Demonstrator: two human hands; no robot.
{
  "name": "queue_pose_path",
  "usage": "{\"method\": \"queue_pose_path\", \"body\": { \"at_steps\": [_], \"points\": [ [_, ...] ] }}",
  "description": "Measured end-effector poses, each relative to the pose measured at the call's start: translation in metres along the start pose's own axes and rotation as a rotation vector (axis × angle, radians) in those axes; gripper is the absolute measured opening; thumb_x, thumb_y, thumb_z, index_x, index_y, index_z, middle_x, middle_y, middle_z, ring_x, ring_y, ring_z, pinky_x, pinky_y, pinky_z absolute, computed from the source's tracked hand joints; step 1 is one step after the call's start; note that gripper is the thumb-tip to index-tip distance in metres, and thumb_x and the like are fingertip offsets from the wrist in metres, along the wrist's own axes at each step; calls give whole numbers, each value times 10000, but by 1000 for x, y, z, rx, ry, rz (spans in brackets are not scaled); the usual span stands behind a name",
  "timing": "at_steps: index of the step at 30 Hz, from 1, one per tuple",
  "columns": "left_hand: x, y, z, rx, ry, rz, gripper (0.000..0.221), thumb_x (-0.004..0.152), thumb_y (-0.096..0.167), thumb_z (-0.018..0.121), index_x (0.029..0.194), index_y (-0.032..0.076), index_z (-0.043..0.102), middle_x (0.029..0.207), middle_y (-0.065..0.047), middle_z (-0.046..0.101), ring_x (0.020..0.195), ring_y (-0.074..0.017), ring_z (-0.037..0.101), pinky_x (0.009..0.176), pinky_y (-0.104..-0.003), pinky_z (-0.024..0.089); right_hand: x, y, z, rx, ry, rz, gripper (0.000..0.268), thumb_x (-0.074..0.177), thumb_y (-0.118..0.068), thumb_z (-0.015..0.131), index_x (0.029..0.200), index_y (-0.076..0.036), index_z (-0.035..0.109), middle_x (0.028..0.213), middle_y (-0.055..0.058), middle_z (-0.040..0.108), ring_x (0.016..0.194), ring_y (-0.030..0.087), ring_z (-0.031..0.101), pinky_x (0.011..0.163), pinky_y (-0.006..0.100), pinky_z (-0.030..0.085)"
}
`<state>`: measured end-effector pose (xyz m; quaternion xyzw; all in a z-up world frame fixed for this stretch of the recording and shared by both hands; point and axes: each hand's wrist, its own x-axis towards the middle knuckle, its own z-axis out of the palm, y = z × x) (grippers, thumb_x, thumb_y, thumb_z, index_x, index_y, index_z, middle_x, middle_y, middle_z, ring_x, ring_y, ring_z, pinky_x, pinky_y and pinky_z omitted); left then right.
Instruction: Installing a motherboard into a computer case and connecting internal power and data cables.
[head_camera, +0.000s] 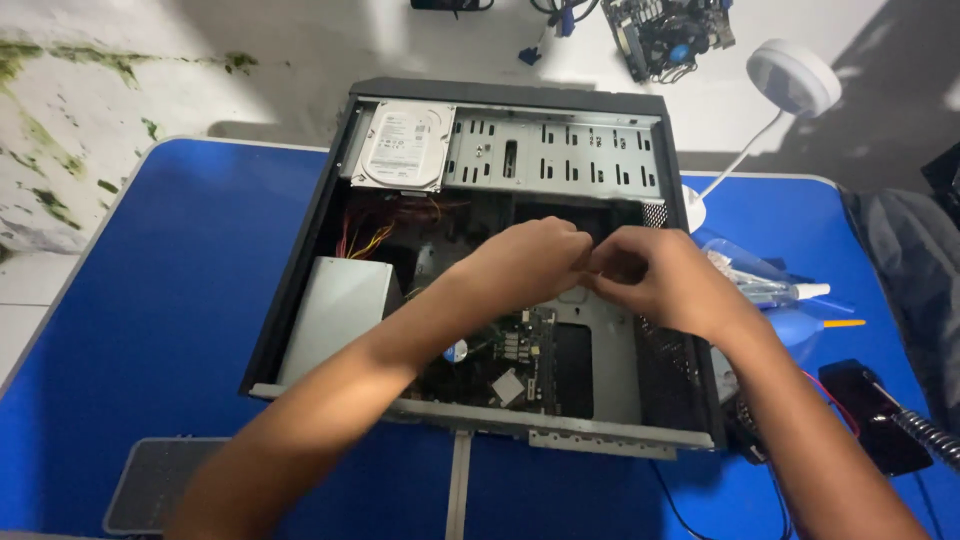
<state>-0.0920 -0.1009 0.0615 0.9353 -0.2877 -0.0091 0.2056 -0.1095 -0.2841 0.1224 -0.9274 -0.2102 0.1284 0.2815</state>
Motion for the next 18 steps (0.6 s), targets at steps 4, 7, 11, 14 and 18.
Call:
{"method": "queue_pose_path", "body": {
  "at_steps": [4,7,11,14,18],
  "points": [
    [9,11,-3,54,3,39,94,912,128,686,975,85,741,885,-96,741,754,-279,765,644,-383,621,0,17,-2,-6,28,-36,228,842,-164,819,1039,-55,786,902,188,783,886,359,764,797,455,618],
    [14,19,0,132,24,104,78,891,94,691,956,83,733,870,-119,747,721,-305,758,623,-405,625,-4,31,-3,41,76,-60,186,838,-130,808,1001,-45,777,876,191,782,865,364,768,755,467,613],
    [17,29,-3,57,-46,93,96,920,61,645,919,43,739,872,-146,759,720,-306,768,612,-412,634,-5,58,2,182,148,-132,152,789,-92,843,904,-55,750,701,143,714,613,253,674,557,396,546],
    [25,28,8,6,-56,83,104,915,40,643,907,45,747,870,-139,753,731,-297,769,621,-400,635,-7,65,2,225,180,-176,124,779,-40,834,869,-46,750,673,146,691,557,240,640,511,374,517],
    [39,30,-1,-11,13,135,162,876,-18,632,851,63,771,867,-147,746,719,-347,763,601,-465,626,-8,72,3,315,247,-237,113,796,41,785,877,-34,762,664,142,664,531,201,594,488,339,487]
  ]
}}
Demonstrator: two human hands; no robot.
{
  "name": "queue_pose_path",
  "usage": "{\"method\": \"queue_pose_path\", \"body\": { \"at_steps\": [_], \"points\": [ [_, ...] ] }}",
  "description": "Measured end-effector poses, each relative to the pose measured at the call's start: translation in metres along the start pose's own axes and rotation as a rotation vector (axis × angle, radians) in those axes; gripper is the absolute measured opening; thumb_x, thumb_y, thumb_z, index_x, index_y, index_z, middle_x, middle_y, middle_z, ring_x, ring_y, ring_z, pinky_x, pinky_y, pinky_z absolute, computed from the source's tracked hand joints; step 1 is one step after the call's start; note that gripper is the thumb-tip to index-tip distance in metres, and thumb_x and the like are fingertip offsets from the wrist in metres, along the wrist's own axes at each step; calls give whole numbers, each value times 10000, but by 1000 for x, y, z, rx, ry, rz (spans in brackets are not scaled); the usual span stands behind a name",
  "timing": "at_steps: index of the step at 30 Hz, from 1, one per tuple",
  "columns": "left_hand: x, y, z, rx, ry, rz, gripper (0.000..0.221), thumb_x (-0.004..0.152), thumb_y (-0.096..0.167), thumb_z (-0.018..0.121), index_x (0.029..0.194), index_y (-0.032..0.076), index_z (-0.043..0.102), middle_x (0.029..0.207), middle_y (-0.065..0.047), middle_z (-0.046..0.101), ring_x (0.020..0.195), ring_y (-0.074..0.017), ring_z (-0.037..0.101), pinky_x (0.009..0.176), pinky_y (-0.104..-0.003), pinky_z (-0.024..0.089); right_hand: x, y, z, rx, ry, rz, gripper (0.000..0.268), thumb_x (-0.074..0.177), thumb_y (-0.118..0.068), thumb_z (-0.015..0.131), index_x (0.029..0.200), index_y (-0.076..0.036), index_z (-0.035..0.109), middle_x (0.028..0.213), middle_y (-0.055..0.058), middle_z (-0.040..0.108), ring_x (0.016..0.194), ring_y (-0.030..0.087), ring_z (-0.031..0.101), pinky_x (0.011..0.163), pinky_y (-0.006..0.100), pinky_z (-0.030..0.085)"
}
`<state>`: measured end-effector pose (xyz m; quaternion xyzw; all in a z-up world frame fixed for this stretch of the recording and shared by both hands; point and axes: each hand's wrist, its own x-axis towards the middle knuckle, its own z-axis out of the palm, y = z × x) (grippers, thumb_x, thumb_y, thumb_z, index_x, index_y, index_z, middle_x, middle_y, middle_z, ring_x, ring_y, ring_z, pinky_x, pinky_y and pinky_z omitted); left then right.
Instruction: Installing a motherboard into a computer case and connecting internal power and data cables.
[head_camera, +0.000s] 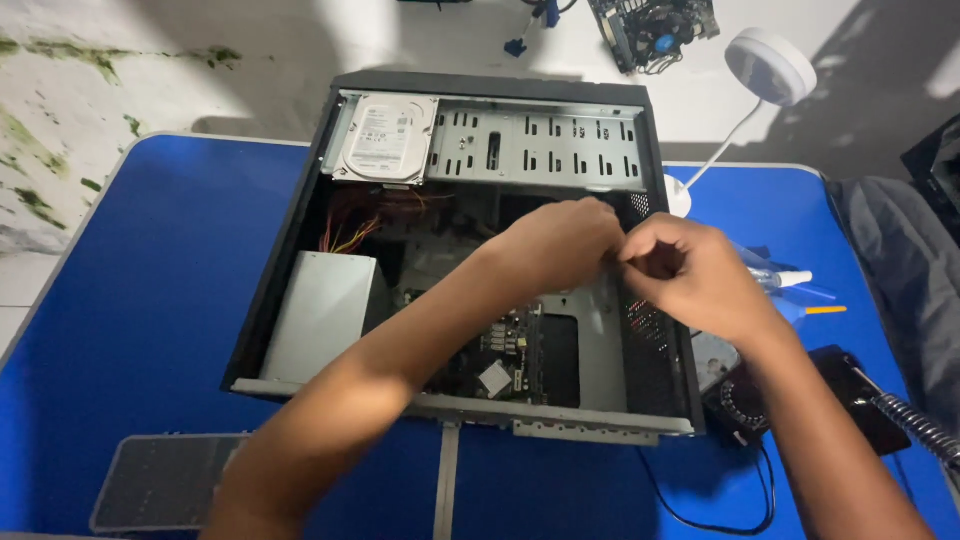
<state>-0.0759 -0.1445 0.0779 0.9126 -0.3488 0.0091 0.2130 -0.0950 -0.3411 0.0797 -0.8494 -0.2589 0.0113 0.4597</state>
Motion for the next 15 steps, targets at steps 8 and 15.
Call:
{"method": "queue_pose_path", "body": {
  "at_steps": [8,15],
  "points": [
    [17,15,3,-56,-131,-22,305,1022,135,479,769,86,642,959,-82,533,716,-248,520,615,-419,410,-17,-1,-23,96,7,127,60,952,-33,747,960,-56,692,900,39,715,861,104,664,796,236,547],
    [17,16,23,-101,103,48,144,935,147,623,853,60,702,859,-98,634,752,-246,689,654,-342,574,-23,13,-21,170,120,101,160,841,43,793,982,29,718,721,153,651,766,189,615,724,368,579]
  ]
}}
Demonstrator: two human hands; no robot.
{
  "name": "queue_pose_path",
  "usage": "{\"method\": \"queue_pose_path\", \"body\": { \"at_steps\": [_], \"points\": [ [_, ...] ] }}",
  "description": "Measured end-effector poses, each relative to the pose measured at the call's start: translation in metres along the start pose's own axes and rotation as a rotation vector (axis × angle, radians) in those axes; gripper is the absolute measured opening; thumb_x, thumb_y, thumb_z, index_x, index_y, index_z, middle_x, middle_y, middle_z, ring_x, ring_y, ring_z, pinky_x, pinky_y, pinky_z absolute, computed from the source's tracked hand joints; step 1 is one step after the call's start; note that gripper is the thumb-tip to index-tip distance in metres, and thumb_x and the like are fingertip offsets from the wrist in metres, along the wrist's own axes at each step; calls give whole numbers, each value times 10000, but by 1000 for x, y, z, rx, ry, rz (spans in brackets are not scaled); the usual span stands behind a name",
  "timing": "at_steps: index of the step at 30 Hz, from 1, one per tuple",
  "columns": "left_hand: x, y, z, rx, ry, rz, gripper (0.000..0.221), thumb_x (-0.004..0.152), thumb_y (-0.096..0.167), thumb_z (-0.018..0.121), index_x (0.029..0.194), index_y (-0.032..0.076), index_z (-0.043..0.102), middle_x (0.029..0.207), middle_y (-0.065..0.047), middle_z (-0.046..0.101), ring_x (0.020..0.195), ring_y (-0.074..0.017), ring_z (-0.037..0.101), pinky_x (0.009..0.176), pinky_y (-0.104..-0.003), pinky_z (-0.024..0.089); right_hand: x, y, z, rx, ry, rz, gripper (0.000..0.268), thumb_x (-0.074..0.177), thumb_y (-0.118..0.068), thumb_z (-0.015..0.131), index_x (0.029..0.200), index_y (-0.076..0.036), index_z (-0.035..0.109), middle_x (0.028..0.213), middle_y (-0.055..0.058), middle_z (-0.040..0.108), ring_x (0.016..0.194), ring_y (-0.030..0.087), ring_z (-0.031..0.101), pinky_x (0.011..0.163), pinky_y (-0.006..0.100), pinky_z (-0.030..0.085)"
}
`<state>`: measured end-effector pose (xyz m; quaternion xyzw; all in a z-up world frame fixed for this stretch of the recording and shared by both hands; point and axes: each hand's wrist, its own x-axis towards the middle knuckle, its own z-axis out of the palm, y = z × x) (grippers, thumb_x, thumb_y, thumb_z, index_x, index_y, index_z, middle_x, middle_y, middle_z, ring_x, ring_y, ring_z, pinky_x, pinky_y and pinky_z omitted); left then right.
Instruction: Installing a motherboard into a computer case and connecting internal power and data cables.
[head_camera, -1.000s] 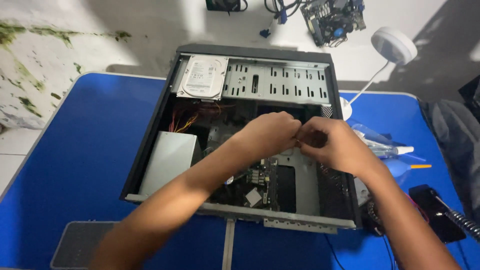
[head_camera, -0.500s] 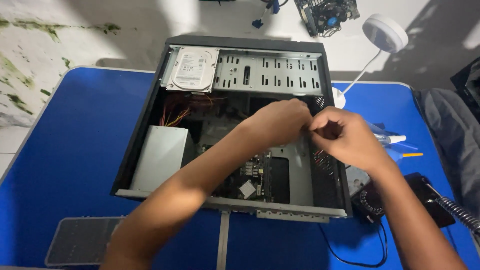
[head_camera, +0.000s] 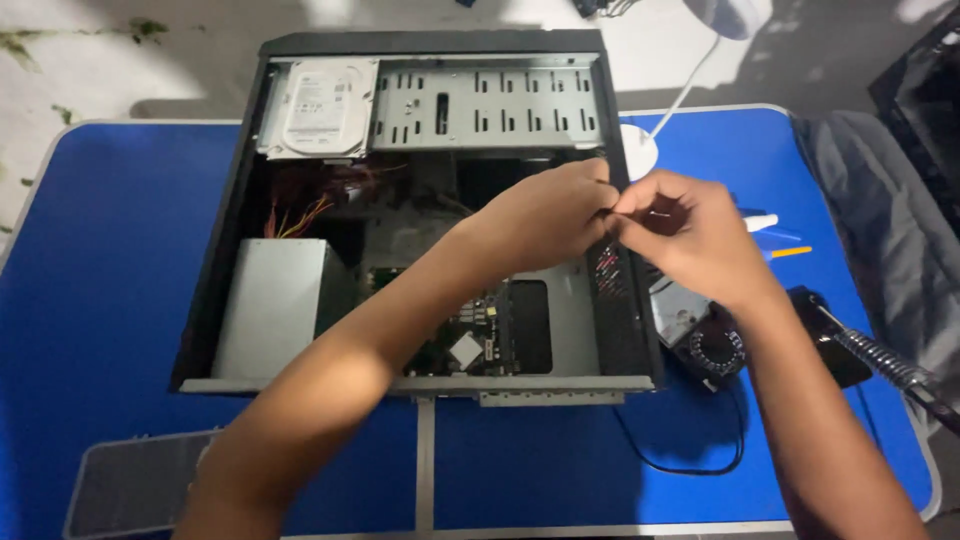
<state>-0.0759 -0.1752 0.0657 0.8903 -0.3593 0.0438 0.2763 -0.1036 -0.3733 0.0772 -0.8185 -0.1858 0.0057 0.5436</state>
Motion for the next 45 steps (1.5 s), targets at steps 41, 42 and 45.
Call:
{"method": "queue_pose_path", "body": {
  "at_steps": [41,42,45],
  "points": [
    [59,-1,82,-51,218,-125,274,777,78,556,504,97,557,445,-55,557,335,-210,570,338,-348,478,47,266,14,-712,199,201,357,872,-479,649,1053,-196,772,1011,56,747,1032,342,702,856,454,561],
    [58,0,81,-76,259,-101,278,768,61,523,494,105,519,430,-34,538,328,-187,565,336,-350,480,48,269,14,-725,196,198,368,871,-492,647,1060,-203,773,1024,51,748,1043,337,701,864,451,563],
    [58,-5,87,-86,270,-74,276,776,77,555,504,113,532,438,-61,537,314,-221,559,310,-343,445,58,304,17,-763,185,195,402,868,-534,641,1081,-221,776,1063,34,754,1075,322,698,889,440,566]
  ]
}}
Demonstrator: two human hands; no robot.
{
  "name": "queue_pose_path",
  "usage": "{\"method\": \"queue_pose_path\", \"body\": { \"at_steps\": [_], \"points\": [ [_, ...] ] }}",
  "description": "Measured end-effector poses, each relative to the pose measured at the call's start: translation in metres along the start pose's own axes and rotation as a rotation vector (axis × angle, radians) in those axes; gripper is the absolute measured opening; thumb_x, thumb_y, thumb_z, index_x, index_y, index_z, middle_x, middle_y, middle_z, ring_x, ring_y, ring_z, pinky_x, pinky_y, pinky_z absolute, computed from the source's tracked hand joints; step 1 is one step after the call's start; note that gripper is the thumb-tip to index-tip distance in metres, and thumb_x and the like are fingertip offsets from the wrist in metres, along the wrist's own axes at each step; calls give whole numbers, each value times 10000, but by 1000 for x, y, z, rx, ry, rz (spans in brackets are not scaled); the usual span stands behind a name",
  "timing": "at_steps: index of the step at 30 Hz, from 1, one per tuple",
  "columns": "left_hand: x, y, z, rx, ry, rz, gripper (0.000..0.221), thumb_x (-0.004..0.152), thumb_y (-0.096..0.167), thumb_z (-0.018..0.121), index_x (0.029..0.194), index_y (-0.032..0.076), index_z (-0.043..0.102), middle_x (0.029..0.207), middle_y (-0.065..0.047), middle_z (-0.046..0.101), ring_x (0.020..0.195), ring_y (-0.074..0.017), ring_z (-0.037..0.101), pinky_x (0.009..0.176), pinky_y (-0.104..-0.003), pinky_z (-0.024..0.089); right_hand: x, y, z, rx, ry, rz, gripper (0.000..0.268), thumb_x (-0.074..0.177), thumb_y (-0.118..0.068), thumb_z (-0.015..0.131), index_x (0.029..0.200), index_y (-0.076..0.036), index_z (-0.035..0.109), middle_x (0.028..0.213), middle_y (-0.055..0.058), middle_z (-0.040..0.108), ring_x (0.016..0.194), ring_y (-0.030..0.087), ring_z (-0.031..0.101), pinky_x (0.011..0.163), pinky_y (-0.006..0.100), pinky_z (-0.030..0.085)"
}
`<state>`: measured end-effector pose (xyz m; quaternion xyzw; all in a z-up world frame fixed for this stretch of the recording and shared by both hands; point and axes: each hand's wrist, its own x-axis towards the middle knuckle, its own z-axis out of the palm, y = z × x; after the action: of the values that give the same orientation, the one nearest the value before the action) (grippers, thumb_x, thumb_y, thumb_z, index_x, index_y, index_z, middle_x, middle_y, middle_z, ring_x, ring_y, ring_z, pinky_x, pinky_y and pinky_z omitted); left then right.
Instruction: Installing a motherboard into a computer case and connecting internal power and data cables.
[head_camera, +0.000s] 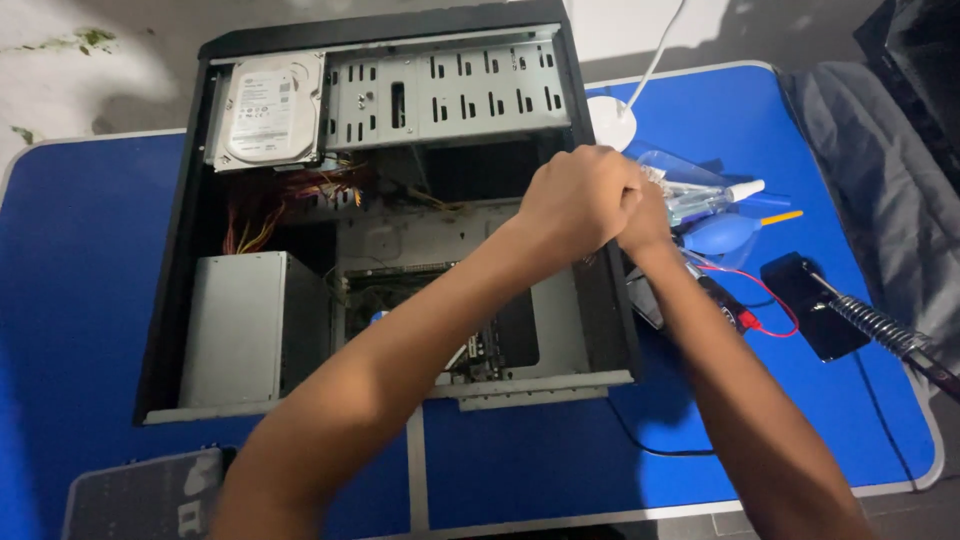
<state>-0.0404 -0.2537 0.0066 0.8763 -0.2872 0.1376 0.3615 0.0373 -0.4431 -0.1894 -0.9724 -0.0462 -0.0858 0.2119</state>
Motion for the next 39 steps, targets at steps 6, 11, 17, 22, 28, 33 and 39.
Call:
{"method": "queue_pose_path", "body": {
  "at_steps": [6,11,17,22,28,33,39],
  "points": [
    [-5,17,-38,-73,-67,-12,145,874,173,621,792,108,721,774,-178,659,637,-476,670,547,-519,573,-29,-64,-101,181,48,173,247,869,-390,726,981,-171,747,891,55,751,851,342,738,742,496,585],
    [-14,5,-68,-178,-58,44,112,900,120,643,877,107,752,804,-187,678,753,-477,699,630,-500,589,-43,-96,-169,348,176,99,297,1064,-305,705,1103,-10,714,785,135,708,649,279,708,592,396,546],
    [-50,-15,-119,-57,-312,-90,177,987,168,634,1042,59,761,1030,-120,706,840,-218,695,788,-313,594,-55,-116,-210,655,437,36,276,1226,-169,620,973,-100,534,755,62,615,596,145,614,557,312,495],
    [-79,-49,-146,24,-470,-167,209,984,162,637,1043,27,786,1028,-160,740,886,-276,733,837,-378,597,-76,-184,-242,873,537,-139,187,1241,-113,563,1087,-37,488,856,137,545,669,209,595,628,320,572],
    [-91,-60,-176,-22,-549,-464,234,970,176,668,1146,60,771,1131,-120,789,1016,-210,769,922,-328,617,-62,-267,-234,637,-60,-280,201,1101,-227,602,974,-111,707,845,13,745,743,112,696,674,264,516],
    [-106,-88,-173,-18,-463,-540,147,862,241,790,963,139,819,930,-57,813,879,-170,755,783,-340,568,-40,-298,-199,750,-198,-435,274,1079,-213,603,860,-59,659,754,64,729,695,135,729,681,262,599],
    [-107,-91,-172,-122,-503,-533,146,865,163,750,982,106,816,978,-46,812,908,-144,742,794,-303,554,-35,-288,-178,635,-263,-297,170,1041,-196,653,947,-66,710,766,49,775,717,104,765,688,235,601]
  ]
}}
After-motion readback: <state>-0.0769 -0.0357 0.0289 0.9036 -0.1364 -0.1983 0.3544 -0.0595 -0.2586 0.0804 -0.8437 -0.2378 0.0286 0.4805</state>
